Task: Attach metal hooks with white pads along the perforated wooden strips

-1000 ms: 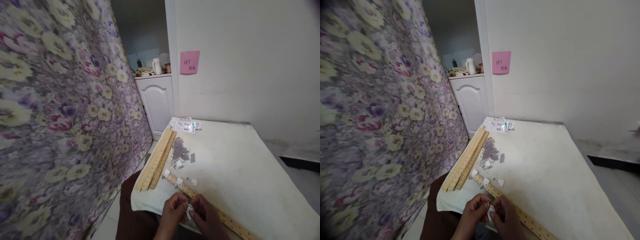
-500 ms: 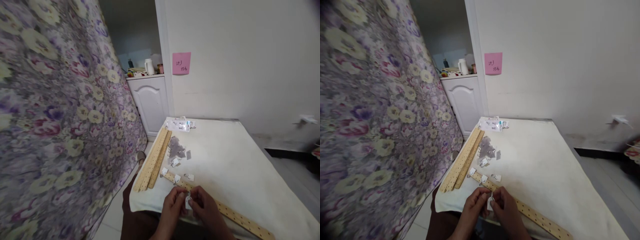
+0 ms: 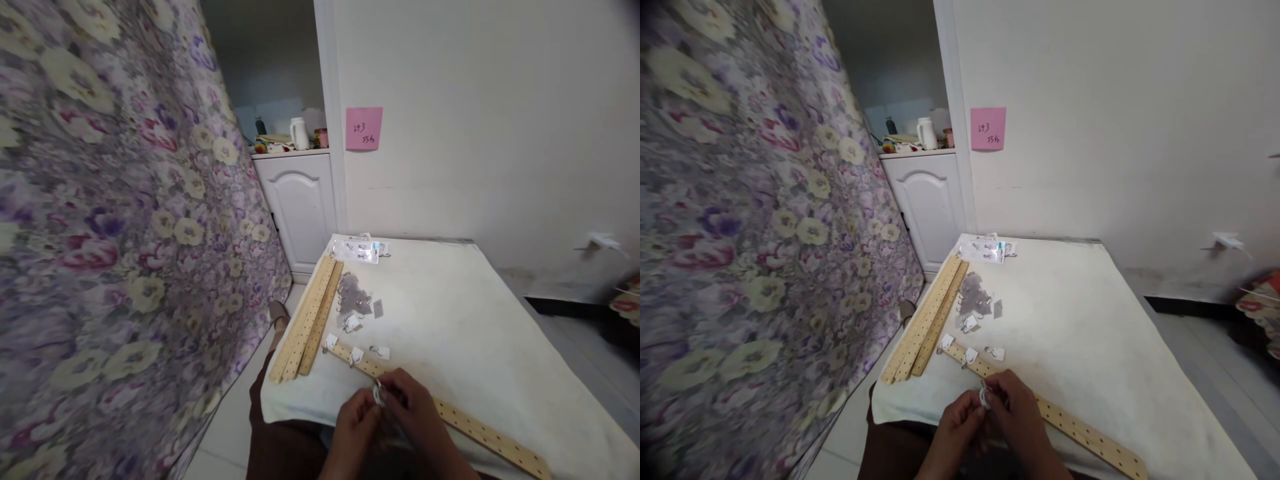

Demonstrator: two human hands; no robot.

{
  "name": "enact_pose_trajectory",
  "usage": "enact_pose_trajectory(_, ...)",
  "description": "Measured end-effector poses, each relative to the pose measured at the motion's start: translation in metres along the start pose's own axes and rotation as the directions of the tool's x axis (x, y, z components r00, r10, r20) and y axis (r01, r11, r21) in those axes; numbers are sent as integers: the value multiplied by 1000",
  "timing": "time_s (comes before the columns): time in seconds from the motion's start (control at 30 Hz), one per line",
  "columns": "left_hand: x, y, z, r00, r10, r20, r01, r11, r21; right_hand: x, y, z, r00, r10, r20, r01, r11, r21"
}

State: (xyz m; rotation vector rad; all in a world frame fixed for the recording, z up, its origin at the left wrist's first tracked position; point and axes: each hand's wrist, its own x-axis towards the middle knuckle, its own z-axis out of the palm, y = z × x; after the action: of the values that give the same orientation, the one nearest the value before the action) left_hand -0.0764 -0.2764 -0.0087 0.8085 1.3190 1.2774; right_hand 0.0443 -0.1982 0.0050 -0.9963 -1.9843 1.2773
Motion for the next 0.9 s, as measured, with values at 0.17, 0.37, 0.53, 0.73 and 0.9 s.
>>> enact_pose_trajectory(0.17, -5, 0, 5, 999, -22, 42, 21, 1000, 22, -12, 5, 4, 999, -31, 37, 29, 999, 40)
enact_pose_trajectory(0.37, -5, -1, -1, 999, -24, 21, 22, 996, 91, -8, 6, -10, 990, 131, 46, -136, 981, 137)
enact_pose_trajectory(0.53, -4, 10, -9, 985, 131, -116, -89, 946, 311, 11, 4, -33, 999, -20, 44, 20, 1000, -9)
enact_pose_trajectory(0.73, 3, 16, -11, 927, 372, -49, -231, 668, 708, 37, 8, -38, 985, -81, 152, 98, 990, -103)
enact_pose_trajectory(0.9, 14, 4, -13, 908, 418, 17, -258, 527, 810, 50, 12, -33, 981, -82, 176, 111, 980, -164)
